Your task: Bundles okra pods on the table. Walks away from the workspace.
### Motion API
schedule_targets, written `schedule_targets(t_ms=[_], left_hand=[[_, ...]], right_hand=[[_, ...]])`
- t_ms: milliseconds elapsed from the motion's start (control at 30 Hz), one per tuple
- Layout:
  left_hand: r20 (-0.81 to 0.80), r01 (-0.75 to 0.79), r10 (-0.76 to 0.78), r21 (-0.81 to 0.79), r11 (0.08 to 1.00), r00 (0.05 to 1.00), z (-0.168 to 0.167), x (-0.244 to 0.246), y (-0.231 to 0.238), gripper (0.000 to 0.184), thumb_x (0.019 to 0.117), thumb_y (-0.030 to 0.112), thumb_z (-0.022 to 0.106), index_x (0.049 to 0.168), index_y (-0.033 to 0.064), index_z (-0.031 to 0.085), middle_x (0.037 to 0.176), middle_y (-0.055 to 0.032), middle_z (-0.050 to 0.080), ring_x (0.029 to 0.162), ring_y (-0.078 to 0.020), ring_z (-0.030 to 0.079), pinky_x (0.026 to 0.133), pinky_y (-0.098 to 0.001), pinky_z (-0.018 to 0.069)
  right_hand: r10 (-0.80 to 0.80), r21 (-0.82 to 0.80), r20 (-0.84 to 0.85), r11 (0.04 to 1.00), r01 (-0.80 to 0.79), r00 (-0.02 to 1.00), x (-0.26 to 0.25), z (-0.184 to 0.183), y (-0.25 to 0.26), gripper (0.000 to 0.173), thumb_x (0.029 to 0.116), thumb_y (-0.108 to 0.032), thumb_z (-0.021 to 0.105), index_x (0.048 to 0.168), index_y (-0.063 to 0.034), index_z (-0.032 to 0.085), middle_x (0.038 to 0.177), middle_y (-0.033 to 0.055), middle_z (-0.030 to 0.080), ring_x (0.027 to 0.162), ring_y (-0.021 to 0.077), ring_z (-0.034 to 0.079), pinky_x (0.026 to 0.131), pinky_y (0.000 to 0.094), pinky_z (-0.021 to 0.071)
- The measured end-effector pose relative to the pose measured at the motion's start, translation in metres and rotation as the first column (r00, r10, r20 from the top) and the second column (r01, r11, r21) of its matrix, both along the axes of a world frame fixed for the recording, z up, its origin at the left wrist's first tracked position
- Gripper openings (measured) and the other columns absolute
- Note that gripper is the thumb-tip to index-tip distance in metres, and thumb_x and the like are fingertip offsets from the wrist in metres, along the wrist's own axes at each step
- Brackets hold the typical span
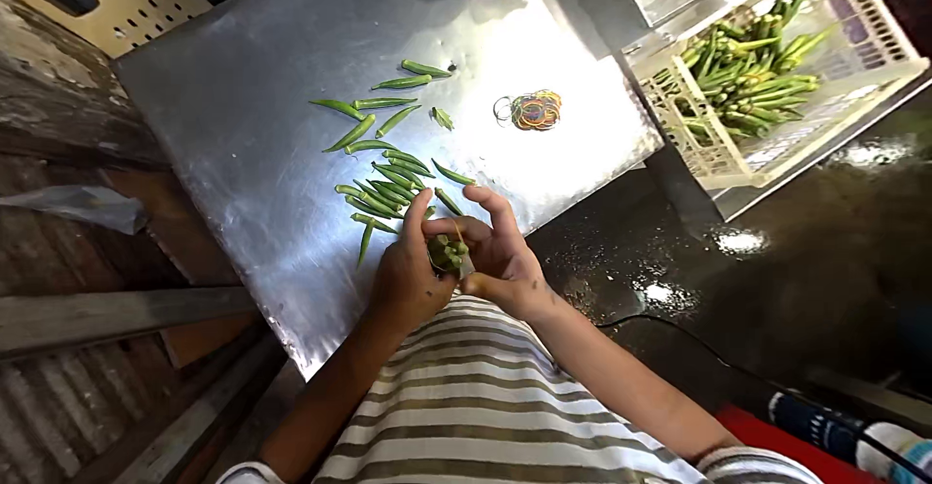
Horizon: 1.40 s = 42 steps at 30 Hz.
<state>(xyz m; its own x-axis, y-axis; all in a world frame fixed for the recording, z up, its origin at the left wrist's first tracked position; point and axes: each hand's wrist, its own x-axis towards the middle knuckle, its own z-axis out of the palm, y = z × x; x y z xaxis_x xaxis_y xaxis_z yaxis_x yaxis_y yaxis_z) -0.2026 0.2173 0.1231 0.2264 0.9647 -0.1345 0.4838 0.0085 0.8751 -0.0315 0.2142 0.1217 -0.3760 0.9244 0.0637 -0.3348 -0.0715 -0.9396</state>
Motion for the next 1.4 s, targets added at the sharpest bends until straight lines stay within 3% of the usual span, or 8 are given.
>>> schedule_targets(t_ms=[167,300,400,533,667,800,1067,1400], left_hand=[[-0.43,0.194,-0.255,-0.182,0.964,0.866,0.021,0.01,0.006,0.114,0.0793,0.017,0.078,0.165,0.0126,0.003,0.088,-0.0113,0.07,0.077,-0.0311,0.07,0.071,-0.0507,0.0576],[-0.331,0.264,-0.311,-0.181,0.947,0.891,0.011,0.019,0.003,0.12,0.0735,0.017,0.083,0.164,0.0075,0.005,0.11,-0.012,0.068,0.091,-0.0272,0.071,0.08,-0.0467,0.0598],[-0.147,0.225,-0.237,-0.098,0.97,0.96,-0.002,0.015,-0.001,0.118,0.0719,0.028,0.089,0.162,0.0034,0.017,0.119,-0.0146,0.063,0.093,-0.0243,0.067,0.08,-0.0442,0.06],[-0.066,0.126,-0.131,-0.087,0.988,0.989,-0.01,0.009,0.001,0.114,0.0741,0.047,0.088,0.16,0.0053,0.025,0.132,-0.0175,0.058,0.089,-0.0219,0.071,0.071,-0.0412,0.0632],[-0.207,0.122,-0.159,-0.179,0.976,0.965,-0.008,-0.011,0.008,0.102,0.08,0.049,0.083,0.158,0.0072,0.031,0.128,-0.0148,0.06,0.094,-0.0238,0.07,0.076,-0.0433,0.0619],[-0.304,0.201,-0.32,-0.363,0.91,0.898,-0.01,-0.026,0.005,0.091,0.0869,0.054,0.076,0.156,0.0085,0.037,0.138,-0.0171,0.056,0.106,-0.0289,0.068,0.09,-0.0484,0.0587],[-0.519,0.137,-0.372,-0.435,0.89,0.77,-0.022,-0.012,-0.012,0.072,0.0954,0.052,0.066,0.152,0.0108,0.047,0.14,-0.0201,0.054,0.119,-0.038,0.061,0.097,-0.0571,0.0522],[-0.674,-0.131,-0.163,-0.363,0.922,0.72,-0.016,-0.036,-0.036,0.054,0.1016,0.045,0.059,0.143,0.0102,0.056,0.135,-0.0181,0.057,0.121,-0.0368,0.06,0.097,-0.0547,0.052]], right_hand=[[-0.141,0.098,0.283,0.988,0.117,0.949,0.003,-0.011,-0.004,0.074,0.0829,-0.009,0.078,0.147,-0.0067,0.04,0.114,0.0115,0.066,0.108,0.0236,0.065,0.1,0.0449,0.0549],[0.031,0.029,0.261,0.999,-0.039,0.965,0.024,-0.02,-0.007,0.064,0.0851,-0.012,0.071,0.141,0.0021,0.045,0.129,0.0153,0.056,0.111,0.0204,0.061,0.094,0.0374,0.0556],[0.124,0.007,0.4,0.99,-0.139,0.908,0.045,-0.017,0.001,0.028,0.096,-0.015,0.071,0.119,0.0005,0.066,0.112,0.01,0.068,0.094,0.0127,0.067,0.081,0.0306,0.0598],[-0.117,-0.162,0.532,0.958,0.237,0.838,0.131,-0.01,0.024,0.021,0.0966,-0.009,0.066,0.116,-0.001,0.068,0.1,0.0076,0.072,0.084,0.0133,0.068,0.08,0.0355,0.0592],[-0.704,-0.067,0.505,0.546,0.835,0.5,0.25,0.009,0.049,0.027,0.0991,-0.012,0.064,0.124,-0.0036,0.059,0.107,0.0061,0.068,0.086,0.0159,0.068,0.078,0.0385,0.0617],[-0.771,0.197,0.628,0.289,0.937,0.106,0.306,0.043,0.058,0.086,0.0902,-0.045,0.077,0.153,-0.0063,0.033,0.133,0.0133,0.061,0.109,0.0211,0.068,0.09,0.0402,0.0607],[-0.182,0.02,0.848,0.95,0.312,0.497,0.127,-0.037,0.072,0.033,0.0976,-0.02,0.069,0.124,-0.0005,0.064,0.113,0.0174,0.07,0.095,0.0263,0.071,0.086,0.0465,0.0599],[-0.237,0.24,0.971,0.959,-0.149,0.037,-0.021,-0.098,0.119,0.023,0.096,-0.025,0.061,0.108,-0.0084,0.072,0.112,0.016,0.068,0.111,0.0355,0.064,0.086,0.0537,0.053]])
